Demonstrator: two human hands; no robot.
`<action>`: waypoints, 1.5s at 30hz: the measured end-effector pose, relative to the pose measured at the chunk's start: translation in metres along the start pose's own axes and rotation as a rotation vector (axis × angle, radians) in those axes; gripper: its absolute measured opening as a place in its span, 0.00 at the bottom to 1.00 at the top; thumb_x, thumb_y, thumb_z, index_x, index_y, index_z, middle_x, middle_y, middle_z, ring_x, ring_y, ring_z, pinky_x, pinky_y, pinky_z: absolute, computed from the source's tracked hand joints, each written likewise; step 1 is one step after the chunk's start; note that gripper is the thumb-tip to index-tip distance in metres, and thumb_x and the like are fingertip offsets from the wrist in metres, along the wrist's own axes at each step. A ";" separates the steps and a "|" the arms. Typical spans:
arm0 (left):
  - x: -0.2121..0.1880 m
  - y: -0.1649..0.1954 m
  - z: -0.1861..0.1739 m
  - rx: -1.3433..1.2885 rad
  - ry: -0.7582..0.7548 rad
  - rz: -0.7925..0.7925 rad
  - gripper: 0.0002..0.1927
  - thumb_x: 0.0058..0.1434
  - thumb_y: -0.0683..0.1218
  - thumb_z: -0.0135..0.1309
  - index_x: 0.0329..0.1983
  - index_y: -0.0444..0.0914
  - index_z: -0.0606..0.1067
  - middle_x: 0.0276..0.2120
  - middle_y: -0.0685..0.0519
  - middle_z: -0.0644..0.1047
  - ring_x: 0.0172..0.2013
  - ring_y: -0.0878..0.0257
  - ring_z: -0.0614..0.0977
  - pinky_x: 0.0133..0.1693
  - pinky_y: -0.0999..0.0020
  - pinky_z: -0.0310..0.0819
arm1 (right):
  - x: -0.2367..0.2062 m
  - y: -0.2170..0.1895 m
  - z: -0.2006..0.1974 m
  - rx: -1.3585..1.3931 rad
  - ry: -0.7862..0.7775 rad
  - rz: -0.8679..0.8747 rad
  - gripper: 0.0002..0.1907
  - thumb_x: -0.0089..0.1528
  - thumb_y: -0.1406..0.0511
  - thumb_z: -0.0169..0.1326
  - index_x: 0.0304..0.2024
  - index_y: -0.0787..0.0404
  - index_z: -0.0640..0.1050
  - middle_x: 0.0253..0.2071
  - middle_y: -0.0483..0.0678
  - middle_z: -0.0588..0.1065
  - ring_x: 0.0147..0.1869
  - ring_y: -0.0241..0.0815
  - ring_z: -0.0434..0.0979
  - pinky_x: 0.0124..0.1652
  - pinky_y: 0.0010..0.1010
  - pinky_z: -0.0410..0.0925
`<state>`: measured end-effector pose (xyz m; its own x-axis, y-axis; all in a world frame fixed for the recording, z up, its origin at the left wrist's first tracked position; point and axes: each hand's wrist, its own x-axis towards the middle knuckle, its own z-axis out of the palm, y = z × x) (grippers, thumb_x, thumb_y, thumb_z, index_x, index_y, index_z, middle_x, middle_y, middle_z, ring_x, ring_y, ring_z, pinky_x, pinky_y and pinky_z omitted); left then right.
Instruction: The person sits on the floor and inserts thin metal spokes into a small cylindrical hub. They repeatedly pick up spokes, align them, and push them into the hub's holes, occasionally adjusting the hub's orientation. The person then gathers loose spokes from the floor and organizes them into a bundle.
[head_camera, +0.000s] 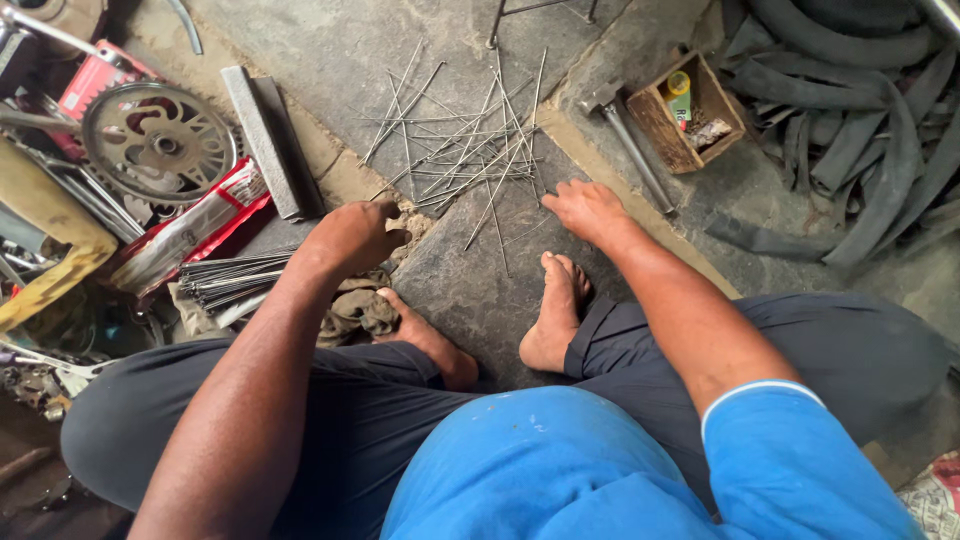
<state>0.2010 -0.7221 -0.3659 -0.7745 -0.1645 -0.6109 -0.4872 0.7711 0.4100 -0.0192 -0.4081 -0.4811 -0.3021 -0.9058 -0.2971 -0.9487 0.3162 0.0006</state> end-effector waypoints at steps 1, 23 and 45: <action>0.000 -0.002 0.001 -0.002 0.002 -0.001 0.25 0.64 0.58 0.56 0.58 0.39 0.75 0.47 0.38 0.80 0.51 0.44 0.81 0.53 0.51 0.74 | 0.003 -0.002 -0.002 -0.015 0.024 -0.004 0.09 0.58 0.66 0.53 0.41 0.49 0.79 0.40 0.46 0.74 0.47 0.49 0.78 0.41 0.43 0.74; -0.006 -0.030 0.007 -0.043 0.017 -0.021 0.25 0.63 0.58 0.57 0.57 0.39 0.76 0.46 0.38 0.80 0.50 0.44 0.81 0.51 0.50 0.75 | 0.066 -0.069 -0.009 0.052 0.407 -0.103 0.07 0.57 0.68 0.53 0.39 0.59 0.75 0.46 0.51 0.72 0.51 0.50 0.74 0.51 0.38 0.71; 0.020 -0.024 0.021 -1.249 0.064 -0.023 0.18 0.66 0.46 0.54 0.56 0.33 0.76 0.39 0.48 0.83 0.35 0.61 0.84 0.38 0.65 0.81 | 0.048 -0.157 -0.151 0.155 0.782 -0.543 0.07 0.61 0.68 0.56 0.40 0.65 0.80 0.53 0.57 0.76 0.56 0.52 0.80 0.51 0.36 0.76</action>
<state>0.2054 -0.7315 -0.4021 -0.7619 -0.2271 -0.6066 -0.5232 -0.3363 0.7831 0.1008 -0.5439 -0.3512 0.1443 -0.8537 0.5004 -0.9715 -0.2183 -0.0923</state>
